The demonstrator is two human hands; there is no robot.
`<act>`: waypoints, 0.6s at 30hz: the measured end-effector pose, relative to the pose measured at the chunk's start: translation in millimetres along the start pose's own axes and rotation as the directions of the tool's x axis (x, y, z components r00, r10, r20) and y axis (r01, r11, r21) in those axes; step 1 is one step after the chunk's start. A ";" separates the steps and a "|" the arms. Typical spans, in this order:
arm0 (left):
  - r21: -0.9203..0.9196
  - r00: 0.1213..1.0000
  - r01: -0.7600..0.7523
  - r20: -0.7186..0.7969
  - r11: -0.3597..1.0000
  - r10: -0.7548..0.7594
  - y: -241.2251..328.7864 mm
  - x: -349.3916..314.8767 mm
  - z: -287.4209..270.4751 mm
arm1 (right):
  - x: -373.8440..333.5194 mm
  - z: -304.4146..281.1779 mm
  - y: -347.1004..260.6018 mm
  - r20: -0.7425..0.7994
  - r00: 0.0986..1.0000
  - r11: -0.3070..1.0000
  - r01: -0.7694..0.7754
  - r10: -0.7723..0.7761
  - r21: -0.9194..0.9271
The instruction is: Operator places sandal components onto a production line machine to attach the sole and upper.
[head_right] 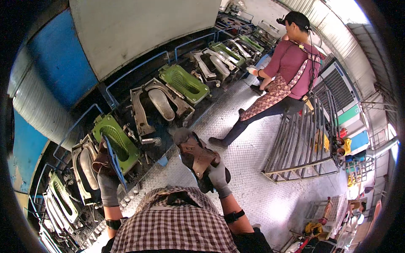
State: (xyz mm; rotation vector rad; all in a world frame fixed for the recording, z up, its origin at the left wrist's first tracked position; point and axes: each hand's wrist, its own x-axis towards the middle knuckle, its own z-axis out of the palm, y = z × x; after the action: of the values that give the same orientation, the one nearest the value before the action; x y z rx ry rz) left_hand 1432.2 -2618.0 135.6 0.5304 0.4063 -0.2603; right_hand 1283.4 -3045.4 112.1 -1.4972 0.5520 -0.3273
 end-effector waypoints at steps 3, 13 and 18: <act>0.039 0.998 -0.060 -0.019 0.997 0.061 -3.1 21.2 -12.6 | 24.5 10.7 -6.9 0.060 0.997 0.998 0.041 -0.044 0.051; 0.082 0.996 -0.059 -0.059 0.995 0.064 -34.9 68.5 15.8 | 98.5 -8.5 -6.2 0.056 0.998 1.000 -0.002 0.004 -0.029; 0.139 0.996 -0.087 0.027 0.986 0.084 -61.4 96.9 40.0 | 155.6 -30.7 -14.0 0.097 0.994 0.998 0.048 -0.045 -0.034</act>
State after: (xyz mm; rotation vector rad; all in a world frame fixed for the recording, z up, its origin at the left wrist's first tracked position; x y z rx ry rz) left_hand 1509.5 -2703.7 97.8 0.6810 0.3459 -0.2126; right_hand 1398.9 -3154.7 104.2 -1.5545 0.4488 -0.2807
